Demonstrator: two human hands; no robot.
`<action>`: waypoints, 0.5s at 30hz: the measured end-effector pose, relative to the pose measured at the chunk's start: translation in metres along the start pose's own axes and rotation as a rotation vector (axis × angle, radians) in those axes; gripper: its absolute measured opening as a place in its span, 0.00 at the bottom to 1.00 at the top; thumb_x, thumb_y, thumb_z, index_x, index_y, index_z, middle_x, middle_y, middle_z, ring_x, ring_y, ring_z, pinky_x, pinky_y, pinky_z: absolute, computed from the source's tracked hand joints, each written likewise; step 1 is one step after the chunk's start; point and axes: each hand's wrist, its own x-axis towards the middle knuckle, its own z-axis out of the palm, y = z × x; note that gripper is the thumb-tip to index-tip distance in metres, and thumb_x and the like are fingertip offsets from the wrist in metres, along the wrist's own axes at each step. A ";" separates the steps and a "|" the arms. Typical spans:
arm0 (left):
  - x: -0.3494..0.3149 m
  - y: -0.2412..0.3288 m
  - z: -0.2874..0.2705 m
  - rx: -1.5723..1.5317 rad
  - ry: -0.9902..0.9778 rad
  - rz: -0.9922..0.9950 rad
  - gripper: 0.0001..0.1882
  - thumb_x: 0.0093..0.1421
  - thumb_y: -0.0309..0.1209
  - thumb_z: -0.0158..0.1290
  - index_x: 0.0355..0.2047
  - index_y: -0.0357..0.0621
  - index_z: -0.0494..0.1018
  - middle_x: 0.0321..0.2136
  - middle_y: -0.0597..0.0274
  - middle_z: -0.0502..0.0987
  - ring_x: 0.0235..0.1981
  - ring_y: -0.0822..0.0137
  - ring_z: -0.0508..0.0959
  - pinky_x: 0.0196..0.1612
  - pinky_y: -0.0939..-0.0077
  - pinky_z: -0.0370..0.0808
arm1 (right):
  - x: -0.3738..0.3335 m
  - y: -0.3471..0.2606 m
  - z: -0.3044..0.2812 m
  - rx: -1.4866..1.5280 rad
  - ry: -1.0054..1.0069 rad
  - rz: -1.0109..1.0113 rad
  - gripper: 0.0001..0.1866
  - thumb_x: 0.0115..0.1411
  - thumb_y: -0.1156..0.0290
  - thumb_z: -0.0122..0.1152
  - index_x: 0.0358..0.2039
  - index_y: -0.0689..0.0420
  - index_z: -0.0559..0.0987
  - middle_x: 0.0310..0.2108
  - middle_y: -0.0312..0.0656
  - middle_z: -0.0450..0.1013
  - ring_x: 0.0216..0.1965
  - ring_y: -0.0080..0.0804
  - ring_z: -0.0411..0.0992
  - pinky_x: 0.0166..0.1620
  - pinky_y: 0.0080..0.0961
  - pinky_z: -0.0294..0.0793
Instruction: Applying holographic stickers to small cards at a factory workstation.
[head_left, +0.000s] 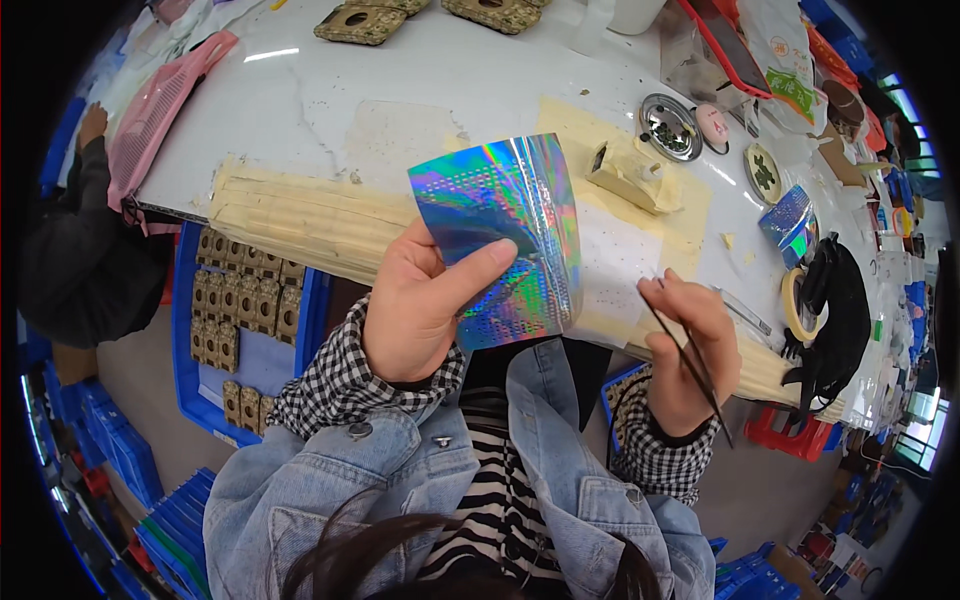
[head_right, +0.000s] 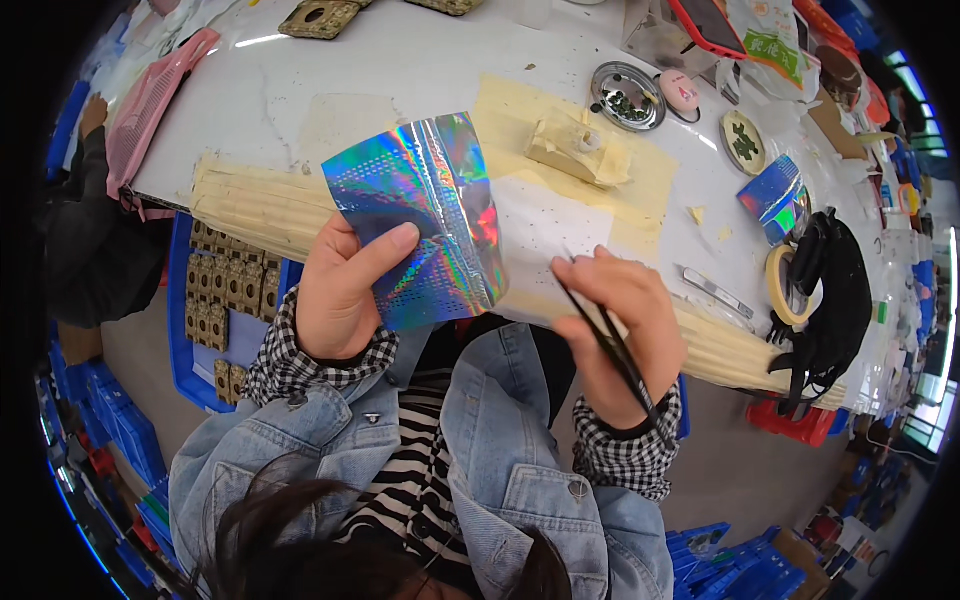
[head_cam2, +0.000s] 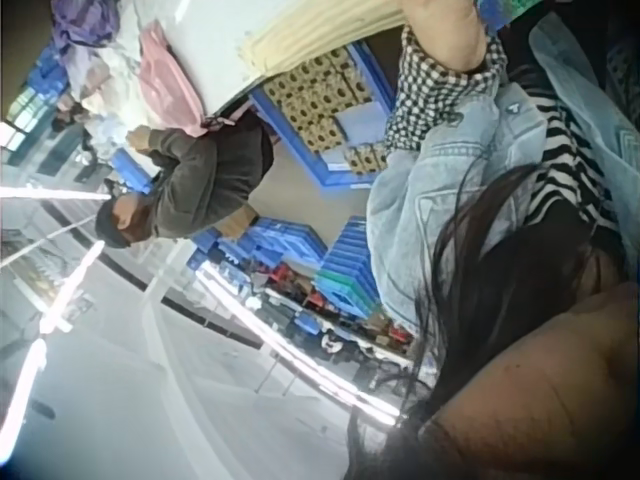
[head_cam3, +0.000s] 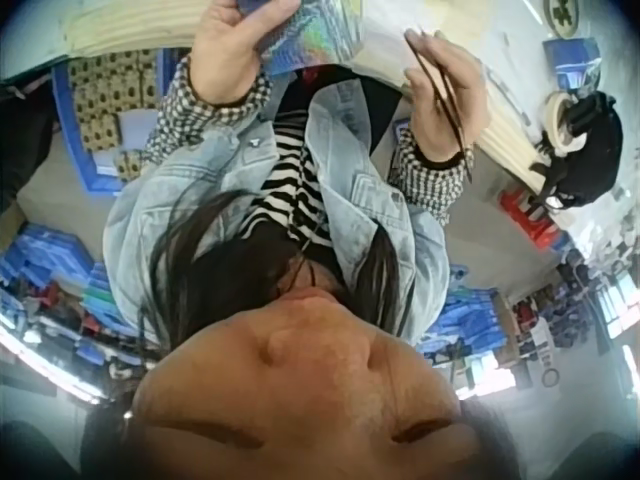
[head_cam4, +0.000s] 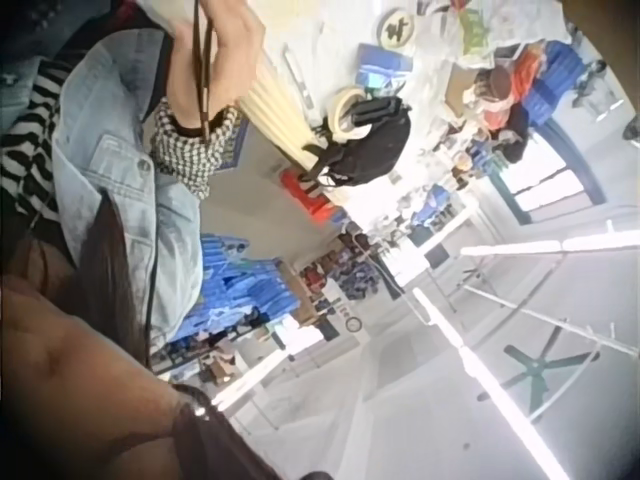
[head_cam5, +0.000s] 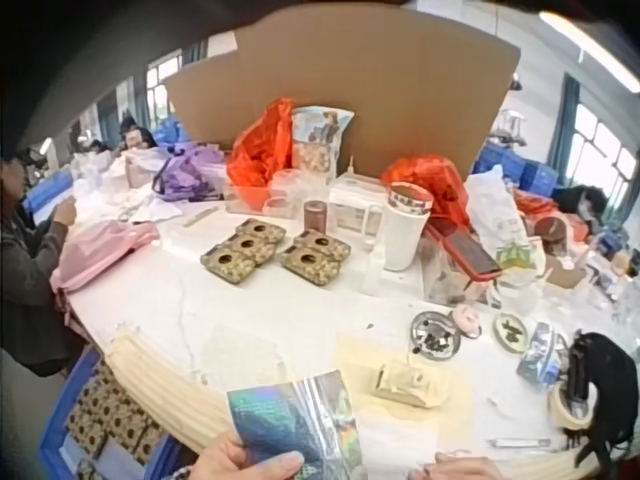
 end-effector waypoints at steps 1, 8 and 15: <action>-0.001 -0.001 0.002 -0.005 -0.001 -0.002 0.16 0.59 0.18 0.52 0.48 0.37 0.69 0.43 0.57 0.77 0.44 0.69 0.77 0.48 0.72 0.75 | -0.001 -0.006 0.004 0.036 -0.008 -0.023 0.17 0.53 0.67 0.66 0.41 0.61 0.76 0.39 0.44 0.77 0.44 0.39 0.73 0.54 0.43 0.70; -0.005 -0.007 0.011 0.027 -0.025 0.033 0.12 0.59 0.20 0.53 0.45 0.38 0.72 0.41 0.61 0.78 0.42 0.72 0.77 0.47 0.77 0.74 | 0.005 -0.023 0.027 -0.040 -0.119 -0.199 0.22 0.45 0.78 0.71 0.43 0.61 0.75 0.38 0.45 0.78 0.46 0.41 0.75 0.53 0.44 0.71; -0.010 -0.007 0.014 0.048 -0.061 0.028 0.15 0.59 0.19 0.53 0.47 0.37 0.69 0.41 0.59 0.77 0.42 0.72 0.77 0.46 0.78 0.74 | 0.001 -0.021 0.031 -0.053 -0.087 -0.197 0.23 0.46 0.80 0.70 0.45 0.61 0.74 0.39 0.48 0.77 0.46 0.41 0.75 0.54 0.46 0.71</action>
